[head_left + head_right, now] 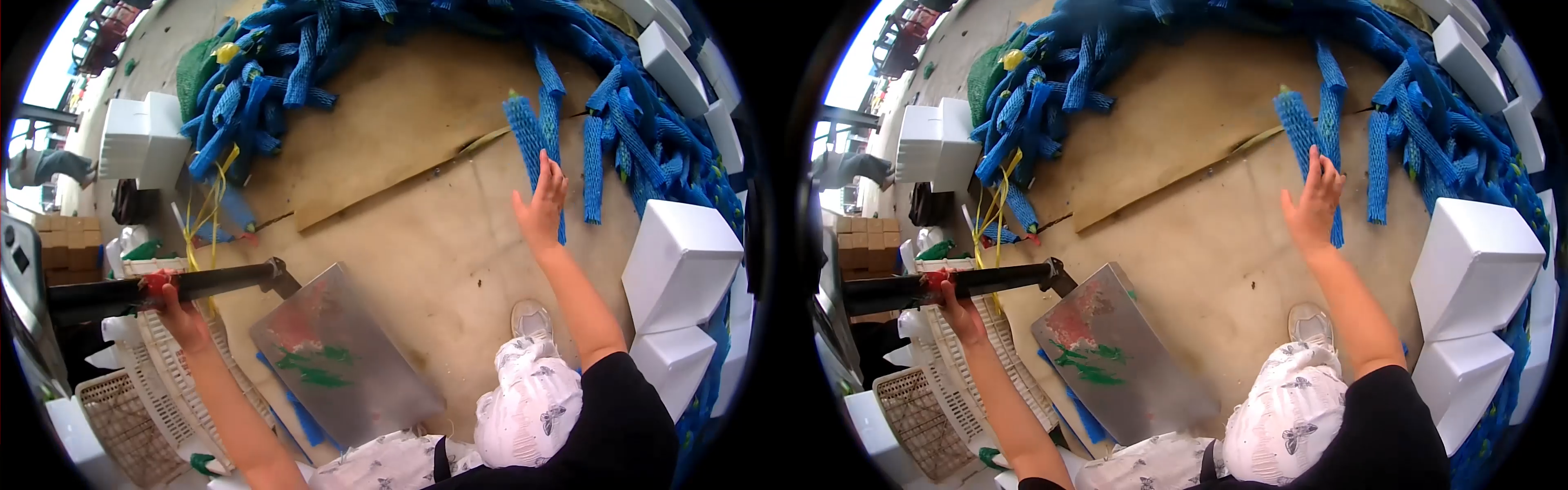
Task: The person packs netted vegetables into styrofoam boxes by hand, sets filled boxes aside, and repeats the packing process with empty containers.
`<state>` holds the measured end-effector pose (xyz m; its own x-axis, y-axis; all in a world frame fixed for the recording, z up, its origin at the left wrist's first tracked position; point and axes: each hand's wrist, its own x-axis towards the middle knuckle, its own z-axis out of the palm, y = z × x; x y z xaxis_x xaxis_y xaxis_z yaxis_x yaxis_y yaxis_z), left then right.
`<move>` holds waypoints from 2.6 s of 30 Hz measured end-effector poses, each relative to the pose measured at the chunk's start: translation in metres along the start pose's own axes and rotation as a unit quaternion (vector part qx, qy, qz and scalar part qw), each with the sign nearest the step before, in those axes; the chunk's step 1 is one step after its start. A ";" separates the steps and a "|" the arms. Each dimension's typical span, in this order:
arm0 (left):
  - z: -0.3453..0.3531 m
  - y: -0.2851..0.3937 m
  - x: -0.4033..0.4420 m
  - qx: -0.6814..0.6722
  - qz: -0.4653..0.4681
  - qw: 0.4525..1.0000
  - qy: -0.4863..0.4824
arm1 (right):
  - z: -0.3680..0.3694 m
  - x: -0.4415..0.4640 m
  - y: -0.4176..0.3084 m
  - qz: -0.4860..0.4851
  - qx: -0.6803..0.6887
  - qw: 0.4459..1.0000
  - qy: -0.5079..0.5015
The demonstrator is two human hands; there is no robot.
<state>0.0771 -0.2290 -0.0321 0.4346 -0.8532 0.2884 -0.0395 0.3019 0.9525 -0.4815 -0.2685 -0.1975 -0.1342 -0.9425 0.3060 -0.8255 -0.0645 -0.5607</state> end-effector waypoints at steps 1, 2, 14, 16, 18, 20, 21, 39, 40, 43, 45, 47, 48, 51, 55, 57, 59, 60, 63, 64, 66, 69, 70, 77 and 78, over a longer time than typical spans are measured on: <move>0.001 0.005 -0.001 0.002 -0.007 1.000 -0.002 | -0.007 -0.019 -0.017 -0.069 0.027 0.997 -0.023; 0.005 0.008 -0.001 -0.001 -0.013 1.000 -0.007 | -0.009 -0.041 -0.033 -0.138 0.052 0.988 -0.039; 0.100 0.060 -0.012 0.125 -0.010 0.990 -0.057 | 0.044 -0.220 -0.135 0.285 0.408 0.661 -0.561; 0.134 0.075 -0.011 0.076 -0.035 0.993 -0.081 | 0.014 -0.195 -0.123 0.297 0.413 0.662 -0.550; 0.168 0.087 -0.006 0.023 -0.052 0.996 -0.073 | -0.002 -0.169 -0.104 0.296 0.420 0.671 -0.535; 0.190 0.090 0.007 0.012 -0.039 0.996 -0.084 | -0.013 -0.152 -0.085 0.294 0.430 0.716 -0.464; 0.206 0.092 0.012 0.017 -0.027 0.995 -0.090 | -0.016 -0.143 -0.074 0.298 0.420 0.739 -0.435; 0.424 -0.018 0.071 0.003 -0.046 0.993 -0.109 | -0.045 -0.053 0.056 0.354 0.394 0.797 -0.289; 0.430 -0.027 0.074 0.005 -0.033 0.994 -0.106 | -0.036 -0.054 0.062 0.348 0.398 0.794 -0.301; 0.453 -0.029 0.064 0.044 -0.019 0.992 -0.116 | -0.007 -0.076 0.072 0.369 0.464 0.750 -0.292; 0.456 -0.033 0.075 0.064 -0.022 0.989 -0.131 | -0.004 -0.073 0.076 0.367 0.483 0.751 -0.261; 0.459 -0.033 0.071 0.080 -0.039 0.989 -0.121 | -0.021 -0.058 0.071 0.377 0.465 0.756 -0.264; 0.455 -0.032 0.070 0.092 -0.030 0.990 -0.106 | -0.027 -0.054 0.066 0.383 0.446 0.759 -0.280; 0.438 -0.022 0.079 0.071 -0.040 0.991 -0.109 | -0.027 -0.051 0.064 0.369 0.451 0.769 -0.262; 0.442 -0.015 0.082 0.081 -0.019 0.991 -0.105 | -0.015 -0.026 0.062 0.377 0.482 0.749 -0.254; 0.449 -0.032 0.103 0.096 0.021 0.986 -0.134 | -0.001 -0.019 0.070 0.382 0.511 0.730 -0.246; 0.455 -0.058 0.109 0.074 0.056 0.987 -0.128 | 0.006 -0.023 0.074 0.374 0.449 0.764 -0.272; 0.458 -0.060 0.109 0.068 0.059 0.989 -0.122 | 0.005 -0.027 0.073 0.375 0.442 0.767 -0.274; 0.463 -0.059 0.096 0.040 0.061 0.990 -0.118 | 0.003 -0.030 0.073 0.369 0.374 0.808 -0.266; 0.460 -0.056 0.094 0.038 0.076 0.988 -0.133 | 0.003 -0.036 0.077 0.377 0.385 0.802 -0.258; 0.450 -0.052 0.100 0.075 0.074 0.985 -0.138 | -0.003 -0.036 0.067 0.387 0.394 0.795 -0.253; 0.456 -0.046 0.088 0.126 0.131 0.975 -0.131 | -0.022 -0.022 0.061 0.408 0.472 0.725 -0.291; 0.457 -0.060 0.094 0.110 0.154 0.972 -0.137 | -0.024 -0.019 0.060 0.402 0.464 0.734 -0.292; 0.397 -0.075 0.072 0.185 0.135 0.955 -0.186 | -0.058 -0.025 0.059 0.218 0.163 0.927 -0.258; 0.374 -0.061 0.050 0.143 0.070 0.970 -0.182 | -0.087 -0.011 0.040 0.221 0.174 0.922 -0.267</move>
<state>-0.2356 -0.4491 -0.0391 0.0631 -0.9217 0.3828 -0.3450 0.3397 0.8750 -0.5602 -0.2320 -0.1565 -0.0485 -0.9228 -0.3822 -0.5163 0.3507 -0.7813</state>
